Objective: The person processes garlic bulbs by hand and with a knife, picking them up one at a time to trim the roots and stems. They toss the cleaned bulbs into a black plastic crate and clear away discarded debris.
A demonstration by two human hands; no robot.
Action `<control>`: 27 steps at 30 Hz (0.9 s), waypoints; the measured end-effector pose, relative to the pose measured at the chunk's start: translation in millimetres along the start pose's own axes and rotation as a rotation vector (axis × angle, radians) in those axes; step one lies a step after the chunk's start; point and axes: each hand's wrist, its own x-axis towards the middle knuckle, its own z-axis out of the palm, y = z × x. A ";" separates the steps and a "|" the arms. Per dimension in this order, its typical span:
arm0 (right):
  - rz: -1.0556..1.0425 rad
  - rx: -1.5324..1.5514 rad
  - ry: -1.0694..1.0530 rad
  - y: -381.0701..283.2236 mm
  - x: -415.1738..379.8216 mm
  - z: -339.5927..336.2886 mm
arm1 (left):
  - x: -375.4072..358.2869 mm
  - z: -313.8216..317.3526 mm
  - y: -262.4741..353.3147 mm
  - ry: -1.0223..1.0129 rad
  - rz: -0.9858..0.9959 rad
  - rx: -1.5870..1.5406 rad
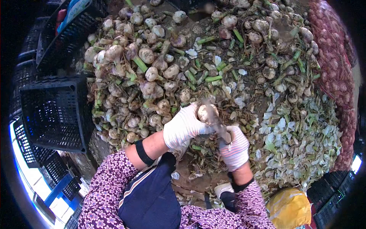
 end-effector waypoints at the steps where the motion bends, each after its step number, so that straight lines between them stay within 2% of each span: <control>1: -0.156 -0.088 -0.028 5.0 3.3 -7.5 | 15.2 -5.0 1.7 -0.244 0.004 0.604; 2: -0.157 -0.165 -0.122 -8.1 9.0 -20.1 | 31.1 13.2 -64.8 -0.013 0.316 -0.143; 4: -0.190 -0.259 -0.199 -12.1 16.9 -31.4 | -1.3 7.4 -28.1 -0.014 0.371 -0.277; 5: -0.187 -0.263 -0.198 -13.7 19.1 -34.0 | -1.2 8.4 -29.0 -0.018 0.373 -0.279; 7: -0.211 -0.316 -0.248 -14.8 21.9 -36.5 | -0.6 10.0 -31.8 -0.098 0.102 -0.857; 8: -0.210 -0.316 -0.254 -13.0 21.7 -35.2 | -1.0 7.1 -32.1 -0.095 0.098 -0.861; 10: -0.221 -0.278 -0.232 -6.0 21.3 -28.7 | -1.3 -4.7 -28.8 -0.039 0.436 0.006; 14: -0.219 -0.241 -0.220 20.6 26.3 -17.6 | -8.7 -0.8 -6.7 -0.068 0.356 0.152; 16: 0.058 -0.381 -0.255 60.8 29.1 -16.8 | -21.3 5.6 27.9 -0.159 0.018 0.342; 18: 0.276 -0.494 -0.227 104.7 16.1 -32.2 | -28.8 3.2 40.6 -0.216 0.168 0.445; 19: 0.200 -0.371 -0.123 110.2 10.5 -38.3 | -19.4 -1.1 32.7 -0.172 0.204 0.509; 20: 0.212 -0.370 -0.145 104.7 6.6 -41.8 | -16.6 -1.2 28.0 -0.159 0.213 0.564; 21: 0.230 -0.231 -0.118 96.2 -3.9 -49.1 | -13.0 0.4 29.0 -0.208 0.043 0.590; 22: 0.212 -0.091 -0.051 91.7 4.9 -50.2 | -13.2 0.9 31.4 -0.211 0.082 0.532; 23: 0.280 0.097 -0.056 77.5 10.1 -46.7 | -8.0 2.0 30.6 -0.206 0.103 0.567; 24: 0.342 0.193 -0.150 63.5 10.5 -54.3 | -5.6 7.2 26.8 -0.212 0.109 0.587; 25: 0.141 0.064 -0.105 40.6 9.4 -58.5 | -4.2 10.7 26.5 -0.186 0.098 0.535; 26: -0.068 -0.064 -0.062 22.2 11.1 -60.4 | 3.9 13.7 20.7 -0.256 0.011 0.573; 27: -0.171 -0.094 -0.148 9.3 11.8 -62.7 | 10.9 13.4 -4.8 -0.261 0.196 0.495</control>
